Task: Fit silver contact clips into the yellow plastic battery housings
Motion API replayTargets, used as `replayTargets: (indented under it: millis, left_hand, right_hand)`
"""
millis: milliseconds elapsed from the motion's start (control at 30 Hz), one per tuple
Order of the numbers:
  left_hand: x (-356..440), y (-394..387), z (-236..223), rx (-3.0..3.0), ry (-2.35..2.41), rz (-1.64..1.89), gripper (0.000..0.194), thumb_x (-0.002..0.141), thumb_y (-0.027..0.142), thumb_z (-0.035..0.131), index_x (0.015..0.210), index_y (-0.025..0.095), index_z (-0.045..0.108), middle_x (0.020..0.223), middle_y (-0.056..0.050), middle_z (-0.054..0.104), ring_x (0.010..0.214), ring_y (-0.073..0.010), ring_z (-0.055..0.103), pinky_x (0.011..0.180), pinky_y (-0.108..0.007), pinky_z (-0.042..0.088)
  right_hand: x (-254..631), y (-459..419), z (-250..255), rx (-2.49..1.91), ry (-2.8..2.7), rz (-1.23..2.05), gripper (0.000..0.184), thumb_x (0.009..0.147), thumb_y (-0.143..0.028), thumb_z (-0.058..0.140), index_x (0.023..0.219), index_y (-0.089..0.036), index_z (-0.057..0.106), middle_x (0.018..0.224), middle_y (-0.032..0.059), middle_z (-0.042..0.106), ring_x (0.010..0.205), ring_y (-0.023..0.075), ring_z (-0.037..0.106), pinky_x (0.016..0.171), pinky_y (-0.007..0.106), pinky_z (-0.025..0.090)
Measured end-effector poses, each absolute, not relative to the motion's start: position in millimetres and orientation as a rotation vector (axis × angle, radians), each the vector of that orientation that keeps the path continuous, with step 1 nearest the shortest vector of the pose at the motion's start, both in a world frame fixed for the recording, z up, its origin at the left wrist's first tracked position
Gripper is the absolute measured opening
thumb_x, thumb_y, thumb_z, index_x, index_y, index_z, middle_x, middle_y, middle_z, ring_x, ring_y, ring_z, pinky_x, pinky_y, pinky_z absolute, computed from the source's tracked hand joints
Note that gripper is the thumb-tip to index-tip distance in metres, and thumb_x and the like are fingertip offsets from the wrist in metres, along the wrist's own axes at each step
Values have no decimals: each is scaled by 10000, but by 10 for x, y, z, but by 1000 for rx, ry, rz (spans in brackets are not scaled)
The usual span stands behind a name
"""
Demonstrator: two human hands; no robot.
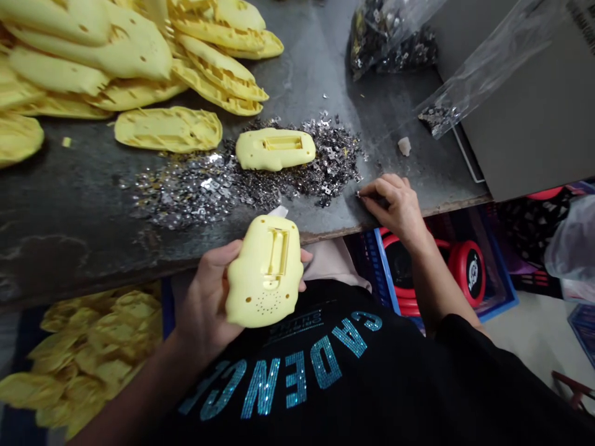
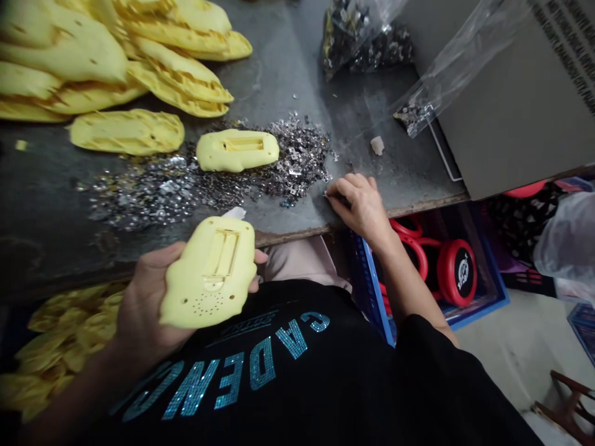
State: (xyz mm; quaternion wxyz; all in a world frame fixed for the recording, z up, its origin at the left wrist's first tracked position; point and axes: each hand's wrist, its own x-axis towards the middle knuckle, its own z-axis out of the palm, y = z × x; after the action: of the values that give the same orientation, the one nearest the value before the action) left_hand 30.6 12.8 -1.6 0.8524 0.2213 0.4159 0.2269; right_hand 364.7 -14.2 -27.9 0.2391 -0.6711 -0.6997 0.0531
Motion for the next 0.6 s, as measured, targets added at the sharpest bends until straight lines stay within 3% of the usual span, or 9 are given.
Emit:
replayTargets:
  millis: [133, 233, 333, 500, 600]
  left_hand:
    - [307, 122, -41, 486, 859, 479, 641, 955, 605, 611, 1283, 89, 805, 1127, -243, 863, 804, -337, 835, 630, -374, 692]
    - [332, 103, -48, 482, 807, 488, 627, 982, 601, 586, 1279, 92, 800, 1103, -227, 867, 794, -325, 835, 582, -345, 666]
    - [378, 63, -36, 463, 735, 490, 636, 986, 631, 600, 1281, 103, 798, 1090, -207, 876, 774, -303, 837, 545, -315, 634]
    - [438, 30, -19, 458, 622, 499, 554, 987, 595, 651, 1231, 122, 804, 1062, -166, 888, 775, -279, 849, 620, -318, 655]
    - [428, 22, -39, 465, 579, 501, 562, 968, 594, 683, 1266, 131, 795, 1057, -163, 888, 782, -302, 853, 583, -331, 639]
  right_hand:
    - [3680, -181, -307, -1832, -1886, 161, 130, 1042, -310, 683, 1116, -266, 781, 1071, 69, 792, 1048, 280, 702, 965, 443, 477]
    - [3682, -176, -328, -1800, -1851, 180, 124, 1032, -313, 700, 1072, -251, 800, 1071, 78, 793, 1058, 287, 711, 972, 456, 502]
    - [3589, -219, -250, -1729, -1784, 232, 115, 1035, -313, 702, 996, -267, 800, 1004, 57, 788, 989, 273, 716, 919, 446, 527]
    - [3195, -354, 81, -1427, -1818, 403, 65, 1050, -340, 760, 1095, -360, 803, 1032, 2, 840, 920, 255, 752, 904, 468, 530]
    - [2960, -350, 215, -1259, -1877, 479, 100, 1056, -300, 757, 1114, -373, 794, 1064, -2, 843, 960, 259, 766, 913, 473, 537]
